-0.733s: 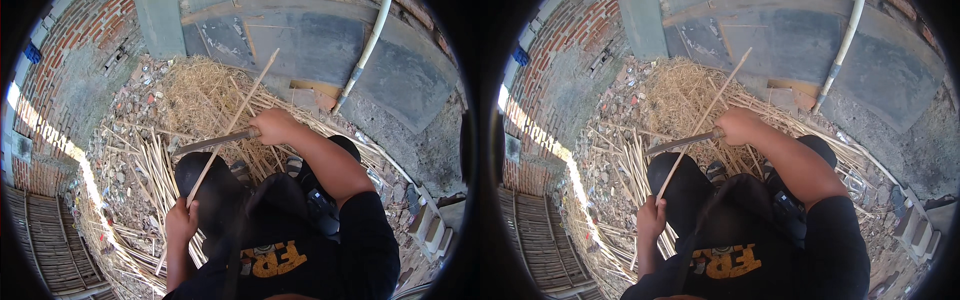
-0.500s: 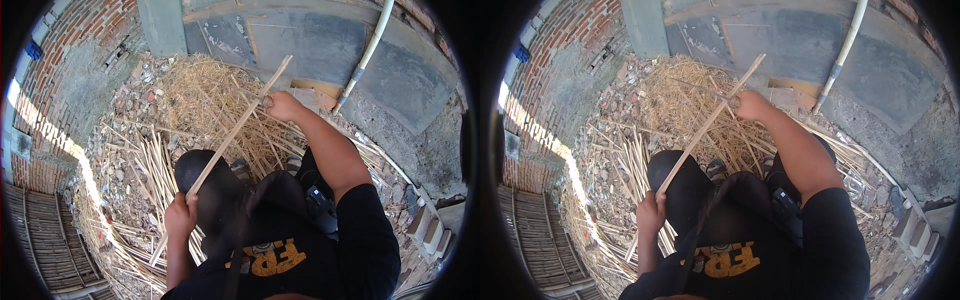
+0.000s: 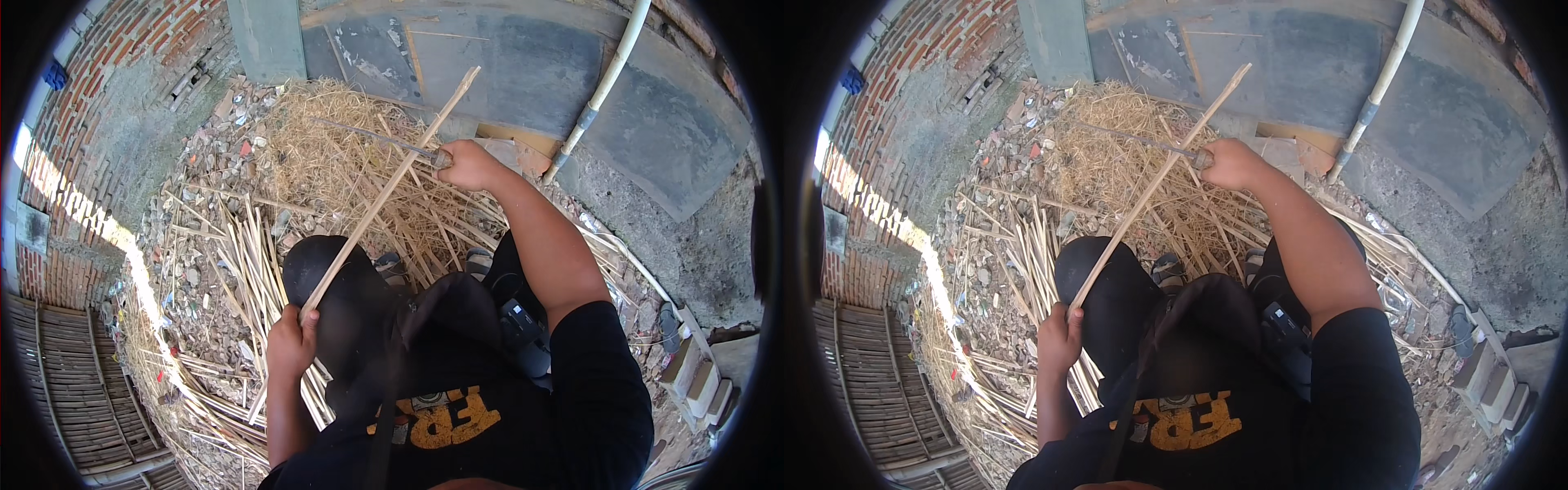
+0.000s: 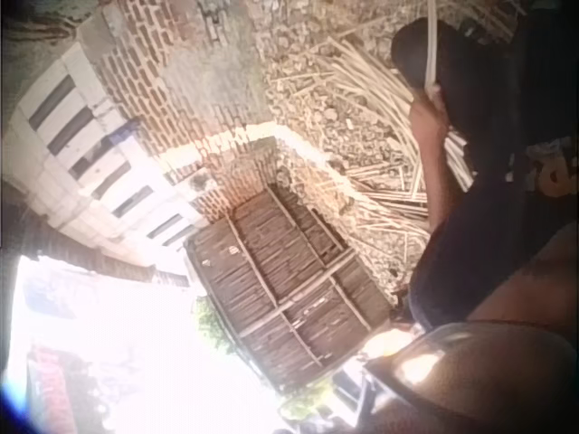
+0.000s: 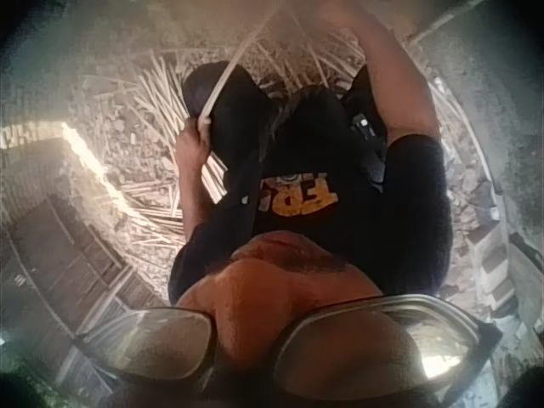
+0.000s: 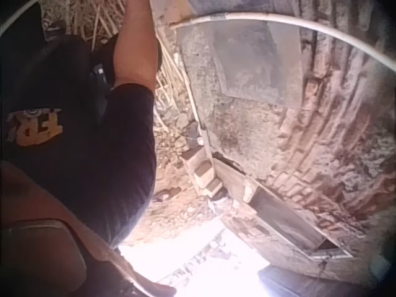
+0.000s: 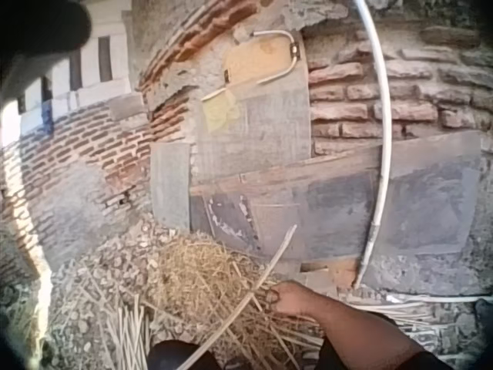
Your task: The person uses a blade to shave thin layers off a piece of bamboo by hand.
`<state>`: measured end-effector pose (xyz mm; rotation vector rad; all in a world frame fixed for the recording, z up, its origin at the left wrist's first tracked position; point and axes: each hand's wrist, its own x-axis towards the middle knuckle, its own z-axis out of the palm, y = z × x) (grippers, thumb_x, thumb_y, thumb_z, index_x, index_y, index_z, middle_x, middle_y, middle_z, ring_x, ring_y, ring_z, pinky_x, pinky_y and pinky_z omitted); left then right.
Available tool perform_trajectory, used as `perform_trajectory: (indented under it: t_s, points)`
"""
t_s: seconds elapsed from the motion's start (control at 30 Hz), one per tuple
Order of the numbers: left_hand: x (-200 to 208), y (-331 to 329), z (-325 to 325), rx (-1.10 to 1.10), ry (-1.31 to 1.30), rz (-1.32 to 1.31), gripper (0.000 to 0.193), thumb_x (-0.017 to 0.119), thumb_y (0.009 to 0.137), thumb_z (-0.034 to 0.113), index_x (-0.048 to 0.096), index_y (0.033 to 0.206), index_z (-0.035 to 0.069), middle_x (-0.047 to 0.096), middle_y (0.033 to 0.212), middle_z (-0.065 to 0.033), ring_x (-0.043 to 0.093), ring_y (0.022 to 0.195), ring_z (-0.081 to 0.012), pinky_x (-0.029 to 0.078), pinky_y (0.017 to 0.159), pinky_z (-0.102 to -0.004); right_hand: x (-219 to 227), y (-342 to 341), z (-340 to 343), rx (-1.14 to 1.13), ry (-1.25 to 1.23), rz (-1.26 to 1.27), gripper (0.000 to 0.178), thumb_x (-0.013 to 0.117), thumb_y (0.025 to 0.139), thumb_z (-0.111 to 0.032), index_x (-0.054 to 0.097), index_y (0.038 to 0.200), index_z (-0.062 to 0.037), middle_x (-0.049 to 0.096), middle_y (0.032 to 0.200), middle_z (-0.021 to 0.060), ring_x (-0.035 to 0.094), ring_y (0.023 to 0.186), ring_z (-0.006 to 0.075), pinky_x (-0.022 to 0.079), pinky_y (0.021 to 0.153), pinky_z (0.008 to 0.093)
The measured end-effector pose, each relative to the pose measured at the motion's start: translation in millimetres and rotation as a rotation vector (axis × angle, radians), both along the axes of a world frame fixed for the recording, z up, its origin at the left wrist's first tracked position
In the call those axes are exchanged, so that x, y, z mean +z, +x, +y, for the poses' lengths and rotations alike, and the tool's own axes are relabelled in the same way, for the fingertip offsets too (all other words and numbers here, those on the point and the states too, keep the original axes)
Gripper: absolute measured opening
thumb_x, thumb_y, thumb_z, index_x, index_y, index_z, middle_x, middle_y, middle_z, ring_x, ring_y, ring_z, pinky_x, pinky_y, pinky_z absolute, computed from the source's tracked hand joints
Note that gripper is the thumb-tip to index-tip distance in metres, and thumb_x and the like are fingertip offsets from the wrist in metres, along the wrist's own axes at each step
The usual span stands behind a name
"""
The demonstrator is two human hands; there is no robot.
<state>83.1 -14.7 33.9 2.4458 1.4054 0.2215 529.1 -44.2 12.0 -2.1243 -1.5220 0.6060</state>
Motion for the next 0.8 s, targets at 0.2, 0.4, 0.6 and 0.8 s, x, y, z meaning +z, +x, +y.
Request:
perform_trajectory:
  t_s: [0.2, 0.4, 0.6, 0.8]
  points:
    - [3, -3, -2, 0.013, 0.012, 0.040, 0.048, 0.055, 0.100, 0.048, 0.055, 0.091, 0.001, 0.063, 0.070, -0.0264, 0.063, 0.071, -0.0497, 0.047, 0.062, -0.0560, 12, -22, -5, -0.011, 0.019, -0.066, 0.031, 0.069, 0.076, -0.021, 0.072, 0.105, -0.0096, 0.071, 0.093, 0.0180, 0.068, 0.090, 0.0377, 0.054, 0.079, 0.0477]
    - [2, -5, 1, -0.025, 0.013, 0.028, 0.049, 0.054, 0.100, 0.048, 0.054, 0.090, 0.000, 0.062, 0.069, -0.0267, 0.062, 0.070, -0.0500, 0.047, 0.062, -0.0557, 33, -61, -7, 0.269, -0.069, -0.295, 0.026, 0.070, 0.073, -0.020, 0.072, 0.098, -0.0139, 0.071, 0.089, 0.0144, 0.069, 0.088, 0.0355, 0.055, 0.077, 0.0474]
    - [-5, -2, 1, -0.004, 0.015, -0.075, 0.050, 0.053, 0.101, 0.048, 0.055, 0.091, 0.000, 0.061, 0.068, -0.0278, 0.062, 0.070, -0.0511, 0.046, 0.061, -0.0559, 8, -14, 4, 0.036, -0.011, 0.054, 0.028, 0.067, 0.074, -0.019, 0.072, 0.100, -0.0100, 0.071, 0.089, 0.0166, 0.068, 0.085, 0.0361, 0.053, 0.077, 0.0458]
    - [0, -3, -1, -0.005, 0.015, -0.030, 0.049, 0.052, 0.101, 0.048, 0.055, 0.090, 0.000, 0.062, 0.069, -0.0279, 0.062, 0.071, -0.0513, 0.046, 0.062, -0.0558, 19, -42, -6, 0.090, -0.041, -0.128, 0.033, 0.071, 0.074, -0.023, 0.071, 0.105, -0.0100, 0.071, 0.094, 0.0180, 0.069, 0.090, 0.0363, 0.055, 0.080, 0.0468]
